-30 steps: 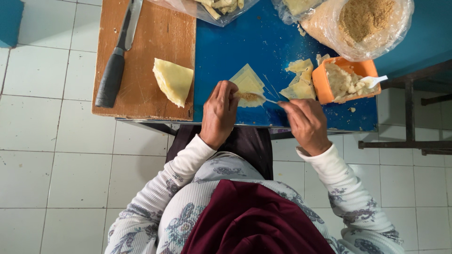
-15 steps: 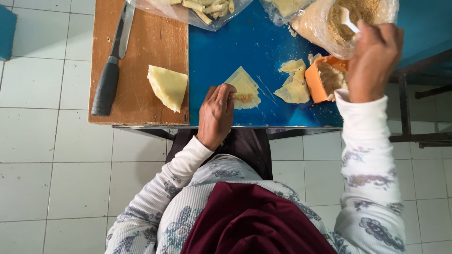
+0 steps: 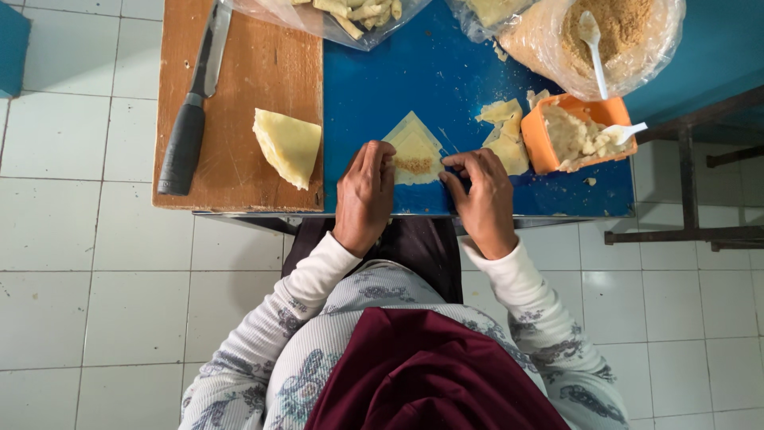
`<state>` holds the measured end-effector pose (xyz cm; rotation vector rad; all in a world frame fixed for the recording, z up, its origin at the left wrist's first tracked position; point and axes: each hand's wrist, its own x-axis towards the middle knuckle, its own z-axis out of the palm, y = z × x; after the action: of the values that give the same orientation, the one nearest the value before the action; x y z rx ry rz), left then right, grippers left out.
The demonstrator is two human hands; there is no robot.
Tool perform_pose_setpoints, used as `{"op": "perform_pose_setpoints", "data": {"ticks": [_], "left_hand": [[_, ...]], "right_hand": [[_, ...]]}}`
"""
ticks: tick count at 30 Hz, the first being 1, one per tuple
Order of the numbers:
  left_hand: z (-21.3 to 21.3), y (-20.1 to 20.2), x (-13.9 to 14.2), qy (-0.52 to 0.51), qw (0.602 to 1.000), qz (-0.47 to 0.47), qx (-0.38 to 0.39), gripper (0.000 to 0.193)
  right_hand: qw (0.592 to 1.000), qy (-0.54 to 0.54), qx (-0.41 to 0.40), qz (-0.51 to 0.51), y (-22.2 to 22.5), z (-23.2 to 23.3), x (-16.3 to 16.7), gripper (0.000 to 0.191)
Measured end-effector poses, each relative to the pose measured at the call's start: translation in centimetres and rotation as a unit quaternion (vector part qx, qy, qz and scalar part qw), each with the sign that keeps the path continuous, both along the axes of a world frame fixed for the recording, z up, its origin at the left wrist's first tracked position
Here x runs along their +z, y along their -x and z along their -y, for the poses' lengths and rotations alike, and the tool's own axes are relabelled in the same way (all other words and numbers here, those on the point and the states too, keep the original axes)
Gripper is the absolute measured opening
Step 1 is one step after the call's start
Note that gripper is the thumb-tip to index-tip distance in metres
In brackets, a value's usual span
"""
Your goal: The person sits at a desk and arranges thin triangular pieces of a pale food, likely cheese or pastry, into an overlapping fan pattern on the blue table surface. They occasionally scoop a brown powdery substance from a plastic bag with a spoon and sprinkle it over the pieces, then press and align the slices by hand.
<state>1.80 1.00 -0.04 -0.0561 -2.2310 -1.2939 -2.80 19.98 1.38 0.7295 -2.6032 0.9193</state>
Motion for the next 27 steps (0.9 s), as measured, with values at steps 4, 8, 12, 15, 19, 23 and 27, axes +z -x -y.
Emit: {"op": "perform_pose_setpoints", "data": {"ticks": [4,8,12,15,19,23,27], "left_hand": [[0.0,-0.1,0.0,-0.012,1.000,0.007,-0.016,0.018],[0.1,0.1,-0.1,-0.004,1.000,-0.006,-0.031,0.020],[0.1,0.5,-0.1,0.003,0.999,-0.011,-0.049,0.022],[0.1,0.8,-0.1,0.004,0.998,-0.006,-0.068,0.027],[0.4,0.7,-0.1,0.002,0.993,0.005,-0.122,0.041],[0.6,0.3,-0.1,0.057,0.987,0.028,-0.148,0.049],[0.6,0.3,-0.2,0.115,0.982,0.012,-0.149,0.051]], "right_hand": [[0.999,0.040,-0.003,0.024,-0.3,0.2,-0.2,0.018],[0.993,0.093,-0.004,0.068,-0.6,0.4,0.0,0.018],[0.992,0.106,0.011,0.065,-1.0,0.9,0.1,0.022],[0.997,0.068,0.037,0.009,-1.3,1.1,0.0,0.029],[0.995,0.005,0.074,-0.073,-1.3,0.9,-0.5,0.032],[0.989,-0.034,0.081,-0.123,-1.2,0.9,-1.0,0.029],[0.986,-0.044,0.083,-0.135,-0.8,1.0,-1.2,0.025]]}}
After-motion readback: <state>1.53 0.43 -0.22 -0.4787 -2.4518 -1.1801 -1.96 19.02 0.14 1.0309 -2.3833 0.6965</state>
